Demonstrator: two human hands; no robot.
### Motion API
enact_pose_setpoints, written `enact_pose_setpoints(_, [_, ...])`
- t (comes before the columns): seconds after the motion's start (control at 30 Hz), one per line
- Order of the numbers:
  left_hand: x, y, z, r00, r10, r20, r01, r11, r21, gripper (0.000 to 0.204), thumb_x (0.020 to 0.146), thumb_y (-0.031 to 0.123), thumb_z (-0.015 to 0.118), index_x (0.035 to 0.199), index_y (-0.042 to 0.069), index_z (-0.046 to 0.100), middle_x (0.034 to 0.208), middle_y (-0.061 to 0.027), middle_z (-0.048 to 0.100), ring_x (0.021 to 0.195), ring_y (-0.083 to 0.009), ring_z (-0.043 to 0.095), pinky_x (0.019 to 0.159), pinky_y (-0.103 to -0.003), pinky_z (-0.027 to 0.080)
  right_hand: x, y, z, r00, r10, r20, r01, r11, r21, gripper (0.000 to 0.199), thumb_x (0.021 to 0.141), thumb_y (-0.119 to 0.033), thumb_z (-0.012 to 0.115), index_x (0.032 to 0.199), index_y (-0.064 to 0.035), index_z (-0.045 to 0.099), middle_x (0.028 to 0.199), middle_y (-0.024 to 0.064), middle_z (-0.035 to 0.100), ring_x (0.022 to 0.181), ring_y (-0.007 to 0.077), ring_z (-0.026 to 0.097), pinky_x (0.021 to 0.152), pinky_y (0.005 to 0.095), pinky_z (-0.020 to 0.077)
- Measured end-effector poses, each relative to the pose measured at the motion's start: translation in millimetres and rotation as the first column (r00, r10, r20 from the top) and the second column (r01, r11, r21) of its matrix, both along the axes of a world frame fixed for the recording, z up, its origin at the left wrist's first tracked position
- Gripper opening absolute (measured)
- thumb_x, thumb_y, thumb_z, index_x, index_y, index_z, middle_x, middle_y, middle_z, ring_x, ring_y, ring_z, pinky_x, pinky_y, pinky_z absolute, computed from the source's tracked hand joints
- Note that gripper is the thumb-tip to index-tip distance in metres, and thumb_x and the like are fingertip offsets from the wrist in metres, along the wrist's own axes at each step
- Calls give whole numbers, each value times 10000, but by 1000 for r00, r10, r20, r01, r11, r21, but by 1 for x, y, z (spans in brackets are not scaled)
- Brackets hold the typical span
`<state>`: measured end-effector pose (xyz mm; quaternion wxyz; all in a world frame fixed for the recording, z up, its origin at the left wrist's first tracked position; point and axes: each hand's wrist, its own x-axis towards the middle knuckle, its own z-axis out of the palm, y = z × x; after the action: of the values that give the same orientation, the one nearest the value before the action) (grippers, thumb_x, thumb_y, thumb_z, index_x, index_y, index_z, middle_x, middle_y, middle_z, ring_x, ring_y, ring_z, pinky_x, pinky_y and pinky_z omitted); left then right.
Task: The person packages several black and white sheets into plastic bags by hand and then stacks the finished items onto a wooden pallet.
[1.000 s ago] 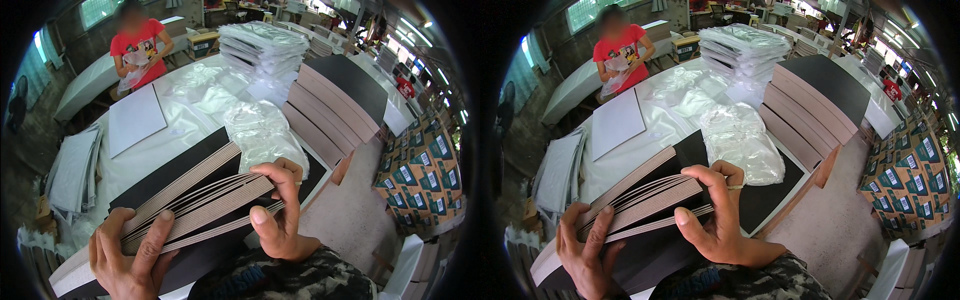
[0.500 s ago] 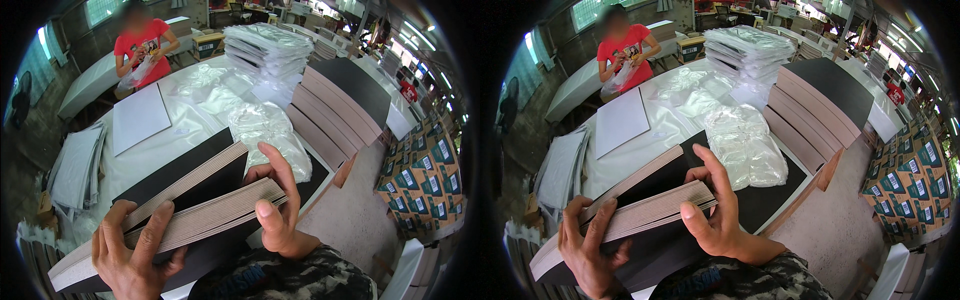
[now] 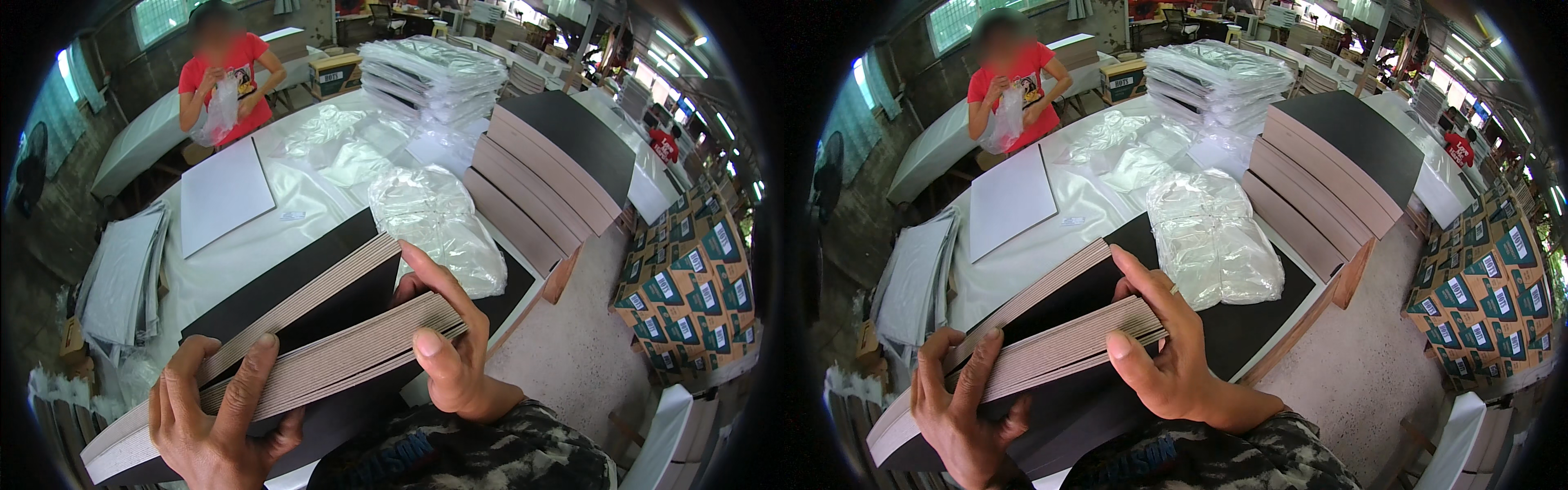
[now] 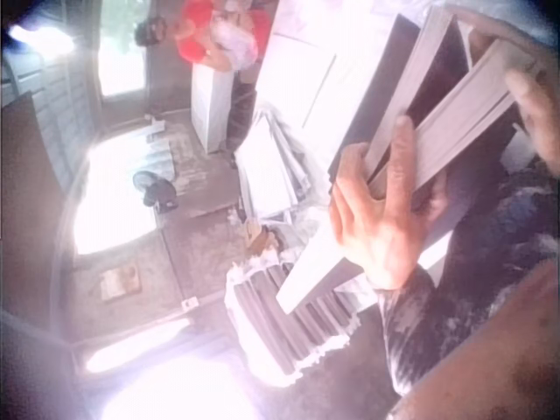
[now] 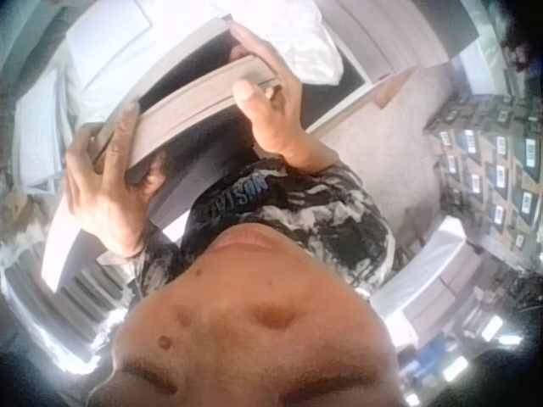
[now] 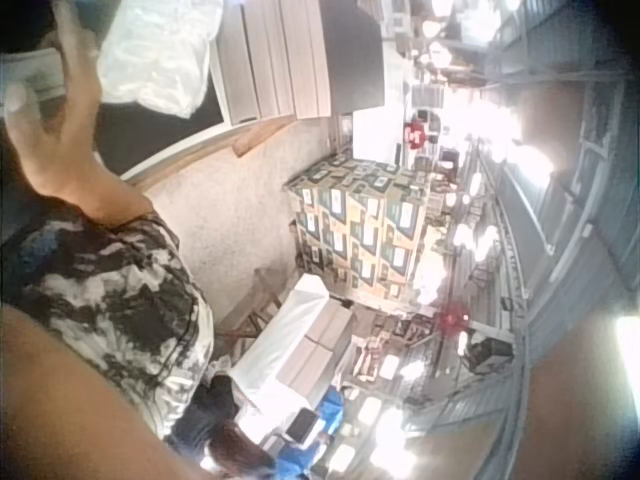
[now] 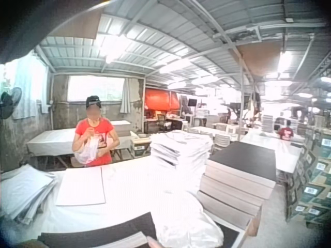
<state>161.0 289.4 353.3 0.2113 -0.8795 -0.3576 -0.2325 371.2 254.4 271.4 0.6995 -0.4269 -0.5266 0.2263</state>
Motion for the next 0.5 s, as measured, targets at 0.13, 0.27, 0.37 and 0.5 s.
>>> enact_pose_setpoints(0.13, [0,0,0,1000,-6,5,6,1000,-2,434,739,525,622,1111,303,630,965,-51,550,764,-172,599,593,-278,548,-2,-1,1,999,-36,-17,35,999,-30,692,805,-403,561,1275,76,396,884,91,484,790,117,444,695,242,354])
enact_pose_setpoints(0.27, [3,-3,-1,999,33,24,-32,997,-77,512,625,449,674,1108,284,630,974,-67,530,785,-200,582,638,-323,515,-6,0,2,995,-93,-43,89,993,-82,789,766,-523,549,1270,66,405,840,62,497,735,98,449,634,230,358])
enact_pose_setpoints(0.37, [6,-8,1,996,82,38,-75,984,-162,617,508,376,728,1108,268,627,983,-83,511,811,-227,566,687,-370,483,-1,2,5,999,17,-52,-20,998,-53,708,795,-403,570,1282,65,359,881,84,480,772,109,436,671,232,360])
enact_pose_setpoints(0.5, [0,1,0,1000,-14,9,14,1000,13,429,738,518,628,1107,302,633,963,-49,549,755,-171,598,580,-274,545,1,3,2,994,67,-84,-69,998,-15,647,803,-335,593,1265,48,351,904,92,475,785,108,432,689,224,361])
